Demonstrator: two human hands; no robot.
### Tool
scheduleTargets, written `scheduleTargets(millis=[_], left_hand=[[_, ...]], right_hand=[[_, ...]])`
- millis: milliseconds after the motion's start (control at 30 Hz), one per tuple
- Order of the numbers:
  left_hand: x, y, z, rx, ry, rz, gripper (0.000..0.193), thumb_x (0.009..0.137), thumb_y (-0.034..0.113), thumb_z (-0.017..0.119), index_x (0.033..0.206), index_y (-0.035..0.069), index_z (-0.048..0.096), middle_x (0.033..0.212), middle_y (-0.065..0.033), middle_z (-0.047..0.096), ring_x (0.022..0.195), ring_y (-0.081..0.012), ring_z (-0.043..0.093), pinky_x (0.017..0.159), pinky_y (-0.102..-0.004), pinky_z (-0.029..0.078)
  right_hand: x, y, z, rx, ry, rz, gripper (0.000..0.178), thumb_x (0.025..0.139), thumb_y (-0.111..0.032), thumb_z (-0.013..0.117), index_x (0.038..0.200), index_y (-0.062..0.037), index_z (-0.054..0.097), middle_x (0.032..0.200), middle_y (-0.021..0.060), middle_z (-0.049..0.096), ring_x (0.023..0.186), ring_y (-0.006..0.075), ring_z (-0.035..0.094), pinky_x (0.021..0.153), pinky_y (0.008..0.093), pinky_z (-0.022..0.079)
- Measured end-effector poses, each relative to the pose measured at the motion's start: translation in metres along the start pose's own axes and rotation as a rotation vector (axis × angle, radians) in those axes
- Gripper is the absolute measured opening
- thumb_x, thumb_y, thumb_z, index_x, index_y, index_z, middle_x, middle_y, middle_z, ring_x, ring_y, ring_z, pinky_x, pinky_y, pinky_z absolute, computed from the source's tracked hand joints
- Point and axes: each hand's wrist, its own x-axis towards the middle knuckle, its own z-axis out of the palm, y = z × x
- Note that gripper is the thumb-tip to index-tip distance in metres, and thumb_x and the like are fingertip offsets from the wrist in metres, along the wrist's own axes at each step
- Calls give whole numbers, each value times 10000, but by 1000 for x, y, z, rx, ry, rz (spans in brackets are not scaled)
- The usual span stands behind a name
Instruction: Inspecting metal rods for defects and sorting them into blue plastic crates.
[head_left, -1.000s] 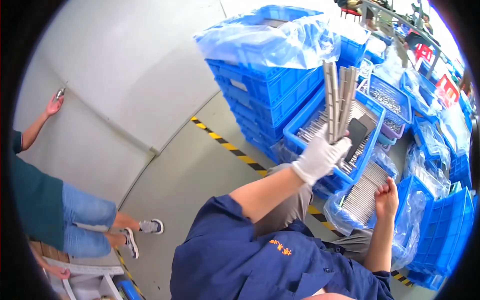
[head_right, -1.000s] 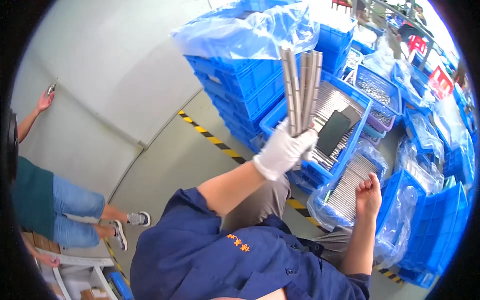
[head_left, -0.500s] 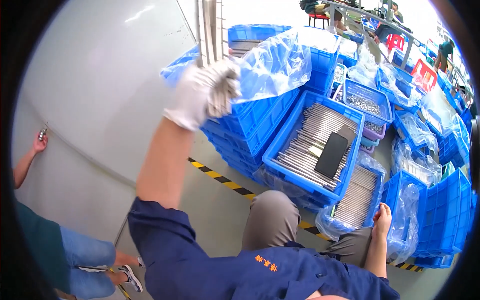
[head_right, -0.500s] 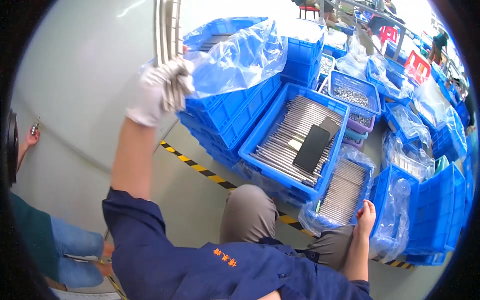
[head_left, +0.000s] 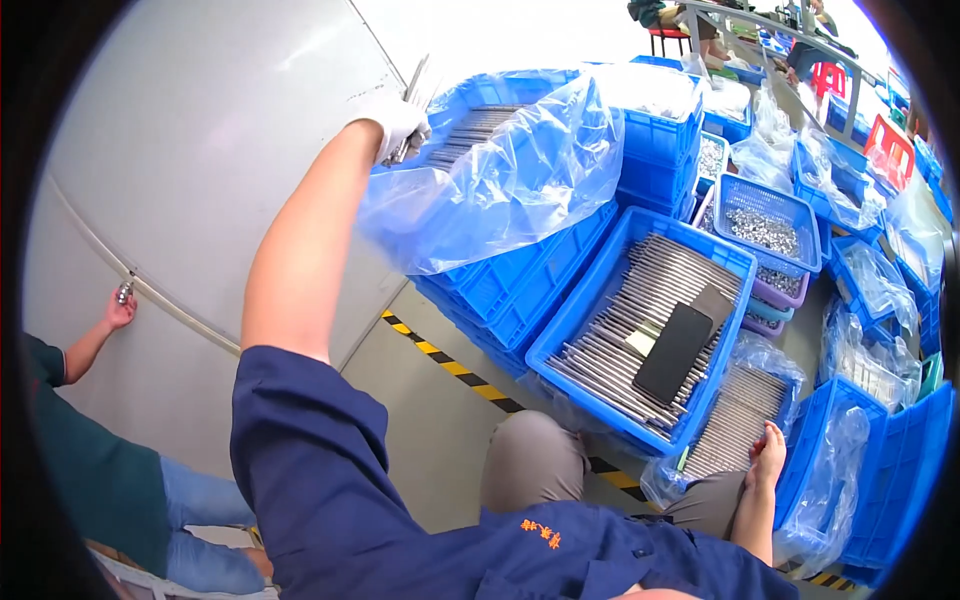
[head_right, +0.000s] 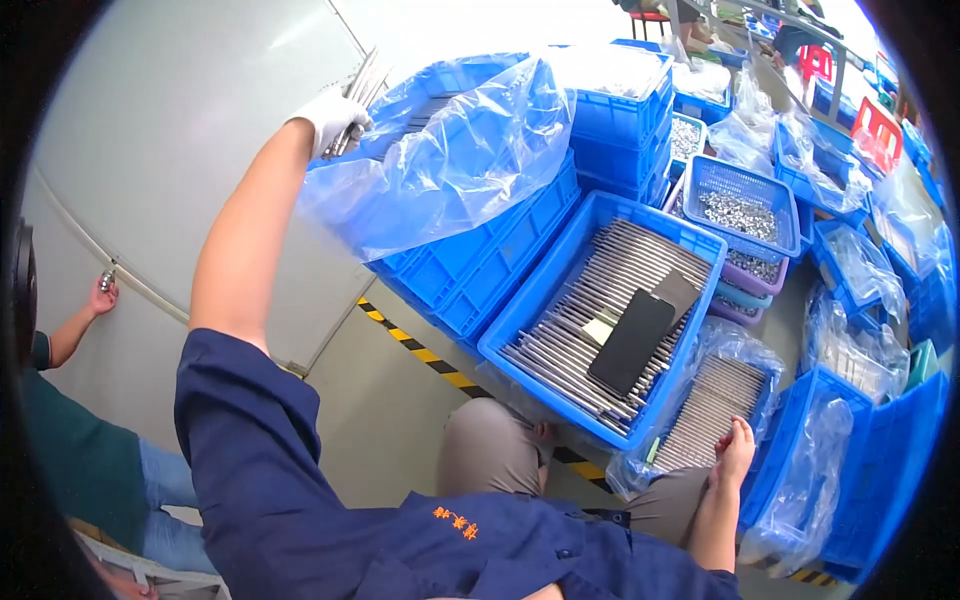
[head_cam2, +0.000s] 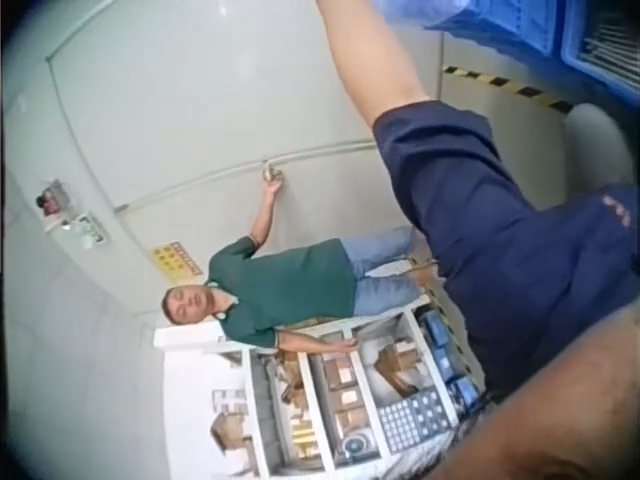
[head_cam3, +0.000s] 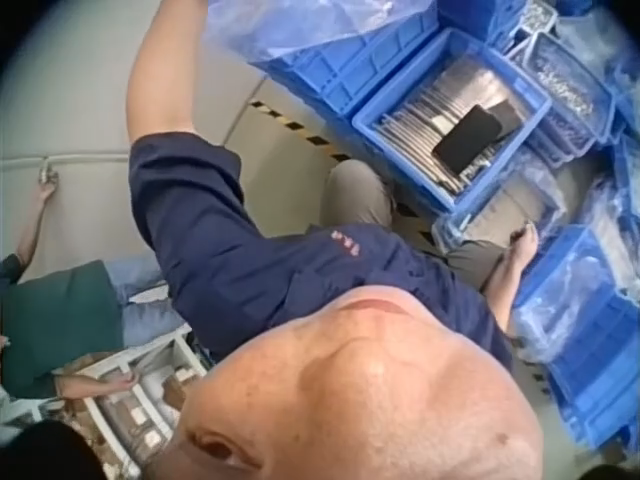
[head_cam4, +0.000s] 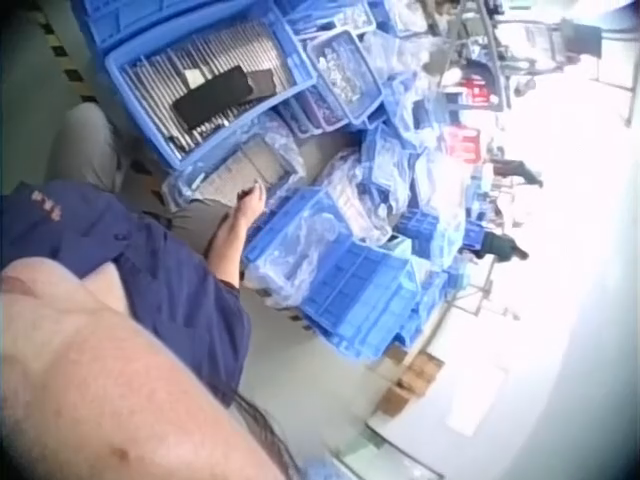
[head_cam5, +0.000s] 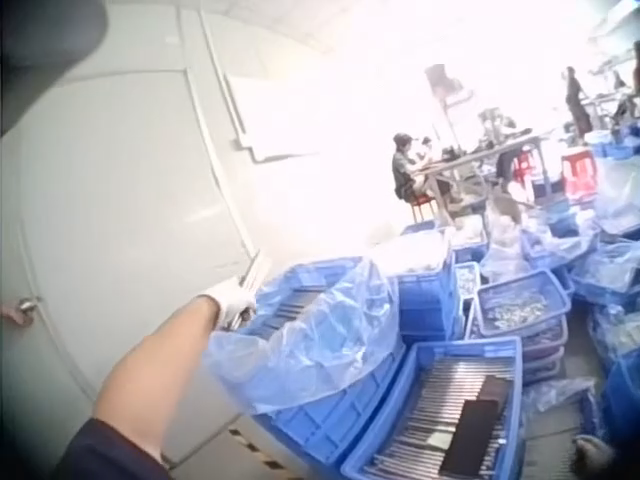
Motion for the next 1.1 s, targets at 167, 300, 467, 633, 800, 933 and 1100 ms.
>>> scheduleTargets(millis=[167, 300, 467, 633, 800, 933, 1100], left_hand=[[32, -9, 14, 246, -73, -165, 30, 675, 18, 532, 690, 40, 545, 535, -89, 507, 430, -181, 481, 389, -332, 353], [47, -8, 22, 493, -120, -269, 55, 628, 12, 533, 661, 26, 575, 557, -134, 522, 450, -220, 492, 420, -367, 367], [74, -15, 45, 752, -130, -222, 155, 716, 171, 550, 699, 22, 590, 631, -142, 553, 508, -235, 518, 445, -364, 372], [114, -41, 55, 950, -184, -156, 198, 721, 231, 563, 683, 38, 581, 608, -125, 536, 486, -220, 504, 427, -355, 358], [142, -45, 22, 876, -140, -275, 246, 727, 292, 576, 667, 54, 571, 584, -107, 520, 465, -206, 489, 409, -346, 343], [146, -52, -15, 718, -45, -395, 285, 732, 340, 586, 654, 67, 563, 566, -93, 507, 448, -194, 478, 394, -339, 331], [166, -56, -32, 592, 26, -396, 336, 737, 401, 598, 638, 83, 554, 542, -75, 491, 426, -179, 464, 376, -330, 316]], right_hand=[[-1, -4, 4, 160, -48, 76, 163, 897, -183, 499, 1013, -95, 572, 628, -45, 451, 549, 51, 451, 476, 193, 381], [-4, -7, 8, 278, -137, 129, 165, 909, -151, 479, 1039, -59, 522, 641, -25, 454, 588, 63, 462, 510, 205, 392], [2, -9, 13, 379, -149, 243, 189, 912, -169, 472, 1048, -42, 505, 644, -14, 442, 603, 88, 460, 531, 224, 387], [15, -14, 12, 425, -84, 332, 204, 902, -159, 489, 1063, -36, 506, 680, -8, 448, 645, 90, 460, 560, 226, 385], [22, -18, 15, 490, -35, 403, 187, 897, -161, 495, 1043, -45, 508, 683, -13, 429, 652, 95, 452, 564, 227, 376], [24, -21, 21, 495, -50, 408, 179, 893, -153, 496, 1028, -36, 506, 687, -12, 420, 655, 97, 448, 567, 229, 377], [23, -27, 26, 439, 0, 418, 196, 893, -157, 498, 1042, -31, 511, 694, -6, 432, 661, 98, 455, 578, 232, 381]])
